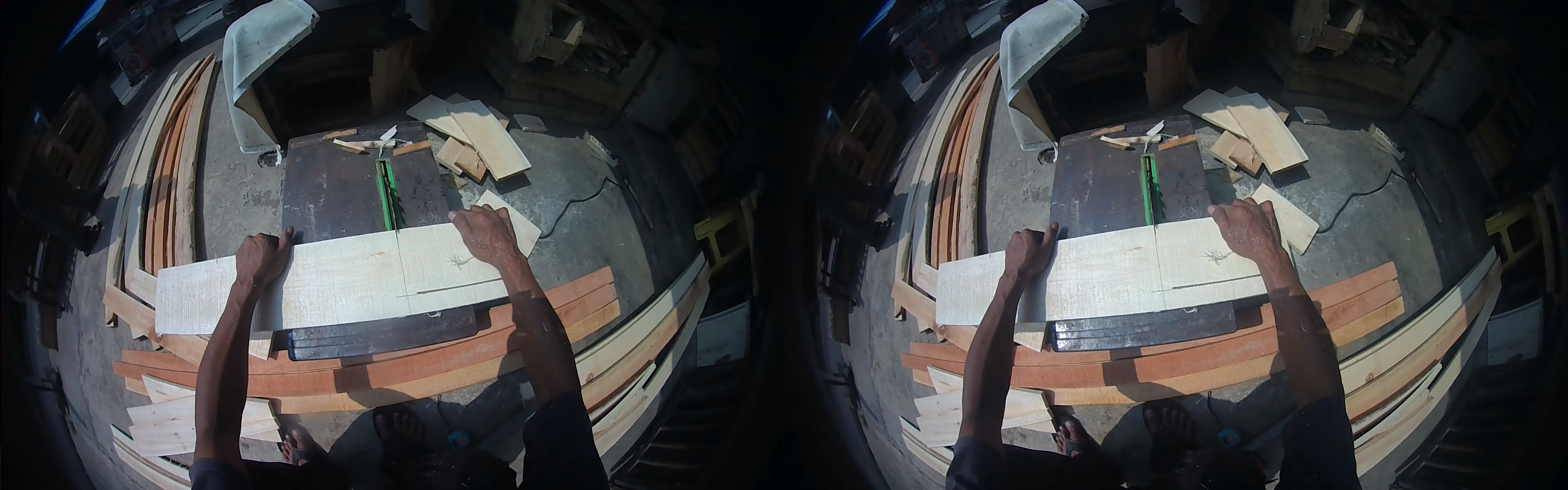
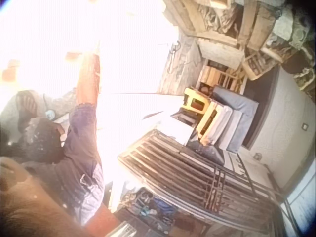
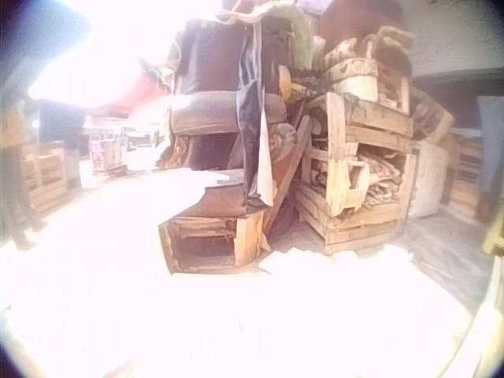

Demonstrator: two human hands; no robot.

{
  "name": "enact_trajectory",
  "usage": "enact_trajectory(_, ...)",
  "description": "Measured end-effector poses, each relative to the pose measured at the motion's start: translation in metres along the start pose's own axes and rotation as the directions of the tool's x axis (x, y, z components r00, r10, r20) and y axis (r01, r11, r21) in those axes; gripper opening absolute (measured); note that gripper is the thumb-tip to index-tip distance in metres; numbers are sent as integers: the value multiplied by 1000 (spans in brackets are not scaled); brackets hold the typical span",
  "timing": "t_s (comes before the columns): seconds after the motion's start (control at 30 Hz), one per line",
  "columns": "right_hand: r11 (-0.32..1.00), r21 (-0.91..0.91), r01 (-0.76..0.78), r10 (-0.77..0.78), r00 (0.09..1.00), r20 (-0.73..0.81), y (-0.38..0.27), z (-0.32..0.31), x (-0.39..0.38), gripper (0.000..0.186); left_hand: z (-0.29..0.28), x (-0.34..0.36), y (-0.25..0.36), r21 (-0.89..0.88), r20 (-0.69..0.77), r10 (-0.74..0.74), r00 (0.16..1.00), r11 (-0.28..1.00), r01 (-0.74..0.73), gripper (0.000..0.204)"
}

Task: The person uses a table saw to cut a long wooden plank into smaller pieces. They measure and mark the wood with a tape measure and pencil, then guide the plank through the saw blade to make precise cuts.

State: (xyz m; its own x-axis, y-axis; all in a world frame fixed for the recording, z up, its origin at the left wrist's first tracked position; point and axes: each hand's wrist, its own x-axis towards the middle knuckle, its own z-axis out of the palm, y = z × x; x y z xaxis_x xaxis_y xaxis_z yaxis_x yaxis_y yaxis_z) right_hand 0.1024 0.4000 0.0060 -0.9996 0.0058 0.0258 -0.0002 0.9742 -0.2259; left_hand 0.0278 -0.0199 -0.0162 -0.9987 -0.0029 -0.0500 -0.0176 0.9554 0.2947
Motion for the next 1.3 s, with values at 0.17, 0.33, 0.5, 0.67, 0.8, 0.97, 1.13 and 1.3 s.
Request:
enact_trajectory(0.17,999,-31,-23,25,999,39,-1,-2,4,44,-1,4,1,-8,28,-13,1000,1000,13,71)
enact_trajectory(0.33,999,-33,-22,23,999,34,-2,-3,6,43,-1,5,2,7,-7,-7,1000,1000,7,70)
enact_trajectory(0.5,999,-30,-13,14,999,34,-1,-3,9,44,0,9,1,7,-17,6,1000,1000,-6,70)
enact_trajectory(0.67,999,-13,-33,34,998,50,0,-2,13,47,2,15,-1,2,-2,-5,1000,1000,5,72)
enact_trajectory(0.8,1000,-1,-24,24,999,43,1,-1,16,48,3,17,-1,8,-7,19,1000,1000,-19,72)
enact_trajectory(0.97,999,8,-33,33,998,48,1,-1,19,47,3,21,-2,9,-6,14,1000,1000,-14,72)
enact_trajectory(1.13,1000,2,-29,29,999,45,0,-3,21,49,5,25,-2,16,-21,14,1000,1000,-14,72)
enact_trajectory(1.3,999,3,-43,42,997,58,0,-3,25,51,1,24,2,0,-10,4,1000,1000,-4,71)
